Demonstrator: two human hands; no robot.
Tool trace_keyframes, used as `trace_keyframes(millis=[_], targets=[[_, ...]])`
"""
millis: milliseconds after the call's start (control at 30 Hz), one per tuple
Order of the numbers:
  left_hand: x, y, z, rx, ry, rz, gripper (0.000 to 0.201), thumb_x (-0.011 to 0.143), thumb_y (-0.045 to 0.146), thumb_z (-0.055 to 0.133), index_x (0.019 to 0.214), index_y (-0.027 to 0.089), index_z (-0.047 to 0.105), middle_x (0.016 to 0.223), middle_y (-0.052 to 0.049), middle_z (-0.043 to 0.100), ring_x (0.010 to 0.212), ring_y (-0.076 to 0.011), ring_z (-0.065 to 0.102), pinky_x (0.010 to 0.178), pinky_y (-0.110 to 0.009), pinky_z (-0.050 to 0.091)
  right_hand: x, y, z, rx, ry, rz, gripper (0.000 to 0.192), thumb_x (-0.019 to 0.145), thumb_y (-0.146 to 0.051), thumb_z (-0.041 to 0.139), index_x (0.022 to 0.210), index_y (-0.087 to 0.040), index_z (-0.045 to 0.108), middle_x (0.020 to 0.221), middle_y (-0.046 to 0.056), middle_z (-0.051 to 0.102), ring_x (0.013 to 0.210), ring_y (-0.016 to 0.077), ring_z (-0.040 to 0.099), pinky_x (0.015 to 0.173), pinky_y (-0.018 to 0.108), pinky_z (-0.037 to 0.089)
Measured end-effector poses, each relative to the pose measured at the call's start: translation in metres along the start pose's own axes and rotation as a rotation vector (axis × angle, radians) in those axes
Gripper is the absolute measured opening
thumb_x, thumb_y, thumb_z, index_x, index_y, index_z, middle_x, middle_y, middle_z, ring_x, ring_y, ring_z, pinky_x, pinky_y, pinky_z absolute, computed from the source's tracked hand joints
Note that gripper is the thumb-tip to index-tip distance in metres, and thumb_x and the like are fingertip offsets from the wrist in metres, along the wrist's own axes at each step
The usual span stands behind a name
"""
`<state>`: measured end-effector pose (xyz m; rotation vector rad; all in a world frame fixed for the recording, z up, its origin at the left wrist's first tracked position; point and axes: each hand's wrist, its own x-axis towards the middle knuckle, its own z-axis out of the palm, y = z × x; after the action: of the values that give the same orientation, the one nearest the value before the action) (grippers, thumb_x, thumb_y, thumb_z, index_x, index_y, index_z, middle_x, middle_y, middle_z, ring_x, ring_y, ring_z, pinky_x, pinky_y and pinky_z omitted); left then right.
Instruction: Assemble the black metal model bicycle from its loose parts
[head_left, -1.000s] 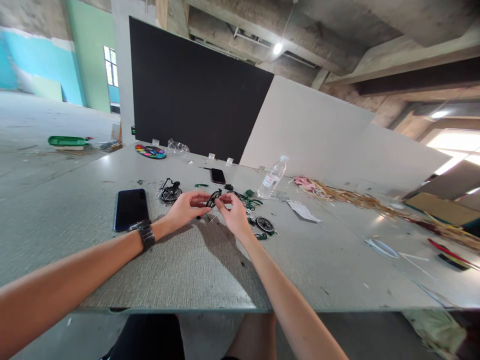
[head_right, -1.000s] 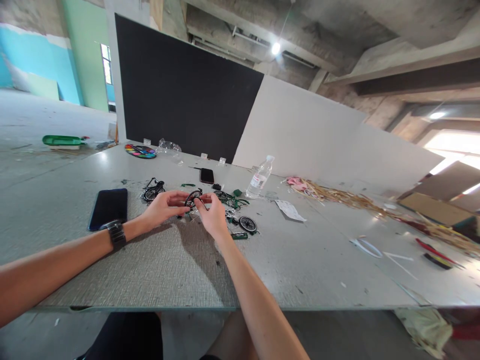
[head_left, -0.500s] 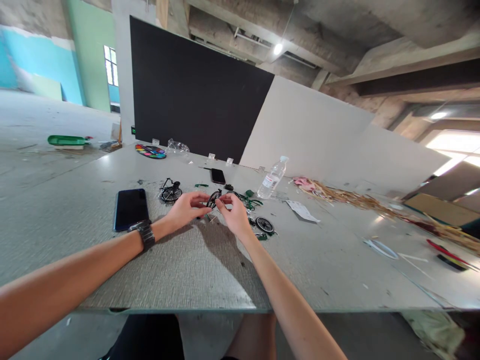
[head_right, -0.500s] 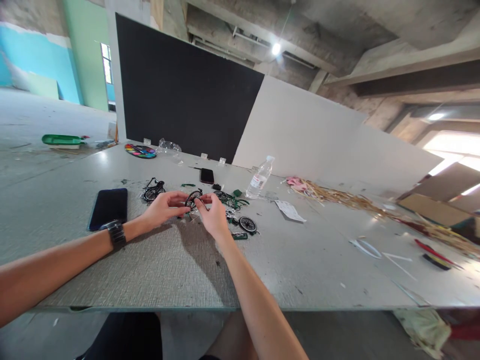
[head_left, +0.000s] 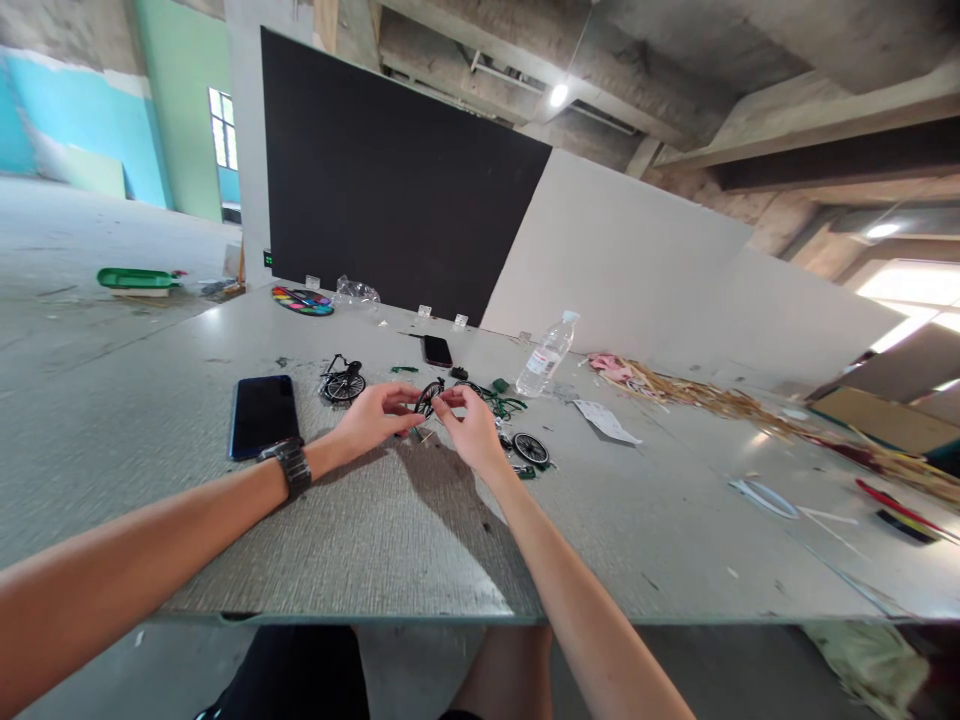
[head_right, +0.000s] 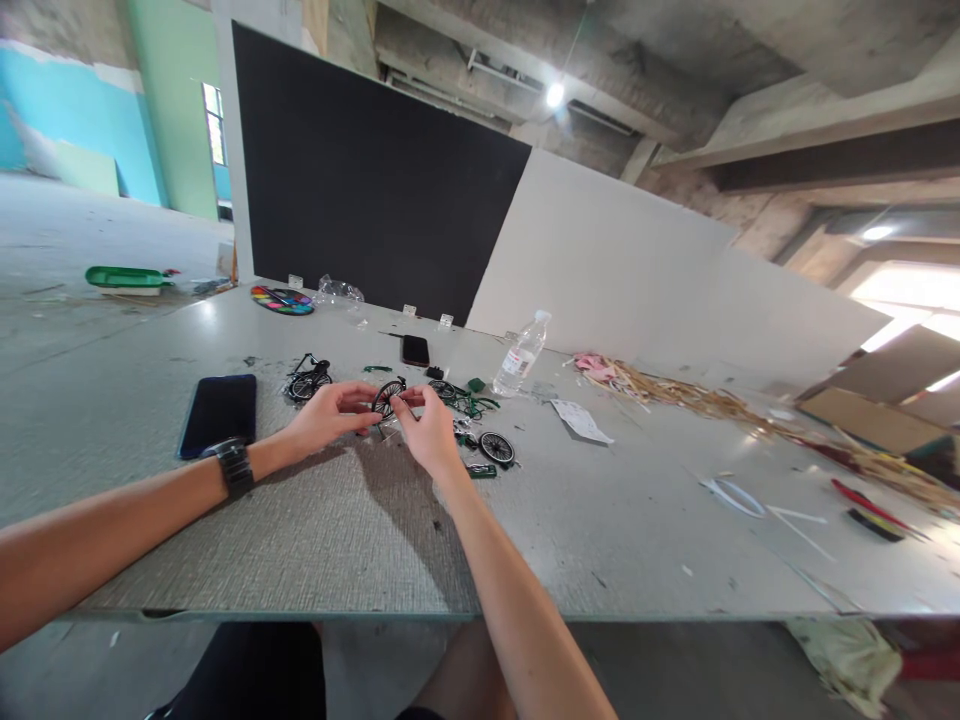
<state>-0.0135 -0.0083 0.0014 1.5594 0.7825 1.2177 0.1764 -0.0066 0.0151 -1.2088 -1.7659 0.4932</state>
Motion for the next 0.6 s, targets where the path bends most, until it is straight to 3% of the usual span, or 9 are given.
trace_keyframes(millis=[600], targets=[[-0.0012,0.0028,0.0003,0.072,-0.018,-0.016,0.038,0.075,0.033,0.079,0.106,0.014,0.066,0.114,-0.012,0.07,0.082,-0.0176,0.069,0.061,-0.028,0.056,-0.0001,-0.0009,-0.0018,-0.049,-0.025,-0.002,0.029,0.091,-0.05,0.059,0.089,-0.021,0.061,0.093,0.005,0.069,0.089,0.0211,0.063,0.074,0.031,0.046]])
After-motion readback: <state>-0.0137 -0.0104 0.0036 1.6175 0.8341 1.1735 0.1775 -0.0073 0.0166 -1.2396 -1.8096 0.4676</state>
